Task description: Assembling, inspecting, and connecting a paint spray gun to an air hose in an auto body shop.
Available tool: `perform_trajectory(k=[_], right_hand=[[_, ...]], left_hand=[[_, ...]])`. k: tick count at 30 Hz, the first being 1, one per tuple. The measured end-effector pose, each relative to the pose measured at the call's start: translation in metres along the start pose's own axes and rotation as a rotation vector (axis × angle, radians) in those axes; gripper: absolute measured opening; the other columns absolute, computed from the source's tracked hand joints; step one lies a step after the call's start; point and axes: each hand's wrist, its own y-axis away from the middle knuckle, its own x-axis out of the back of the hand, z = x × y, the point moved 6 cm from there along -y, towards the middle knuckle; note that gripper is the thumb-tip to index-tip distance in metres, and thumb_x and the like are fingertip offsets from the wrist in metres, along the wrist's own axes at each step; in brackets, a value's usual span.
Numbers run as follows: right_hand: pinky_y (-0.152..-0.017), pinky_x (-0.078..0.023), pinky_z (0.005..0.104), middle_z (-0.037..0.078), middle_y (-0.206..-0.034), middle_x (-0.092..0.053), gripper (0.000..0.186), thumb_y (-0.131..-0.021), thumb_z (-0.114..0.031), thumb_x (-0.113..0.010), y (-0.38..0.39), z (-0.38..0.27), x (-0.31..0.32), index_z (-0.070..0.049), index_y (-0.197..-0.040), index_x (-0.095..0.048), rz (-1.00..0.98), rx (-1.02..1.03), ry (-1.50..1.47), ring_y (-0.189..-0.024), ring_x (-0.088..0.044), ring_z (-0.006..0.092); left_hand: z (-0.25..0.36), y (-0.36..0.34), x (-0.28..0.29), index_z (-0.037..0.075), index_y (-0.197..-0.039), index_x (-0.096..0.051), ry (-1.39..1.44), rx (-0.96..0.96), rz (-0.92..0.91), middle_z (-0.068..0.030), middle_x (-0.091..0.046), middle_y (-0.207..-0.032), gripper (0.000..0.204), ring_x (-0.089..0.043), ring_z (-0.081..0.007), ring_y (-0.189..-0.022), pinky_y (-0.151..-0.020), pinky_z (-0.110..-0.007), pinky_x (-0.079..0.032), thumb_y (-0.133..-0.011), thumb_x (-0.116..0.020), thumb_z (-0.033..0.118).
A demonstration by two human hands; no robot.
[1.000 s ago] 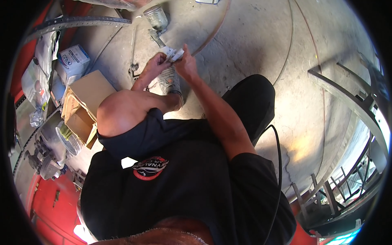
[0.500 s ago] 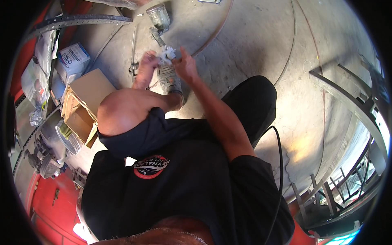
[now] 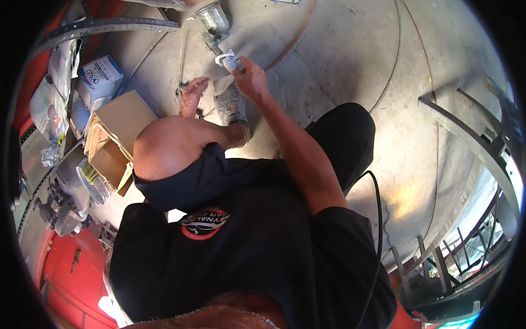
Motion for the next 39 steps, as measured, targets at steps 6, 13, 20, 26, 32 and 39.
perform_trajectory(k=[6, 13, 20, 26, 32, 39], right_hand=[[-0.072, -0.053, 0.035, 0.019, -0.087, -0.071, 0.055, -0.085, -0.021, -0.071, 0.006, 0.004, 0.006, 0.004, -0.132, -0.058, -0.057, -0.054, 0.033, -0.078, -0.069, 0.0238], [-0.077, -0.054, 0.0385, 0.022, -0.09, -0.071, 0.056, -0.082, -0.024, -0.071, 0.002, 0.012, -0.002, 0.003, -0.13, -0.059, -0.051, -0.053, 0.003, -0.083, -0.07, 0.0297], [-0.082, -0.054, 0.042, 0.024, -0.097, -0.071, 0.046, -0.082, -0.029, -0.07, 0.005, 0.014, -0.008, -0.002, -0.119, -0.067, -0.182, -0.124, -0.123, -0.089, -0.07, 0.0355], [-0.059, -0.048, 0.0309, 0.01, -0.076, -0.068, 0.048, -0.086, -0.017, -0.071, 0.006, 0.023, -0.011, 0.003, -0.128, -0.061, -0.125, -0.062, -0.097, -0.063, -0.061, 0.0142], [-0.071, -0.056, 0.0389, 0.022, -0.083, -0.072, 0.063, -0.08, -0.024, -0.076, 0.008, 0.021, -0.005, 0.005, -0.132, -0.056, -0.062, -0.143, -0.153, -0.076, -0.072, 0.0324], [-0.07, -0.055, 0.0402, 0.023, -0.083, -0.071, 0.067, -0.082, -0.021, -0.074, 0.019, 0.026, -0.026, 0.006, -0.138, -0.049, -0.122, -0.141, -0.244, -0.077, -0.072, 0.0321]], left_hand=[[0.099, -0.009, -0.041, 0.01, -0.113, -0.071, -0.331, -0.238, 0.013, -0.007, -0.071, -0.087, 0.027, -0.068, -0.016, -0.079, -0.073, -0.031, -0.054, -0.091, -0.072, 0.025], [0.127, -0.045, -0.072, 0.004, -0.096, -0.068, -0.349, -0.378, -0.211, -0.0067, -0.072, -0.084, 0.018, -0.068, -0.0136, -0.077, -0.071, -0.03, -0.054, -0.095, -0.067, 0.022], [0.176, -0.036, -0.071, 0.005, -0.097, -0.067, -0.026, -0.483, -0.191, -0.0035, -0.07, -0.091, 0.017, -0.068, -0.0145, -0.083, -0.076, -0.03, -0.056, -0.096, -0.066, 0.022], [0.122, -0.028, -0.079, 0.009, -0.096, -0.071, -0.686, -0.578, -0.14, -0.0134, -0.067, -0.086, 0.023, -0.069, -0.0265, -0.082, -0.073, -0.043, -0.054, -0.085, -0.074, 0.029], [0.099, -0.003, -0.051, 0.005, -0.093, -0.069, -0.447, -0.478, -0.092, -0.0142, -0.067, -0.085, 0.009, -0.067, -0.0315, -0.079, -0.07, -0.039, -0.054, -0.089, -0.068, 0.013], [0.047, -0.006, -0.026, 0.01, -0.096, -0.071, -1.026, -0.514, -0.022, -0.012, -0.069, -0.092, 0.013, -0.068, -0.0371, -0.08, -0.075, -0.045, -0.056, -0.089, -0.067, 0.019]])
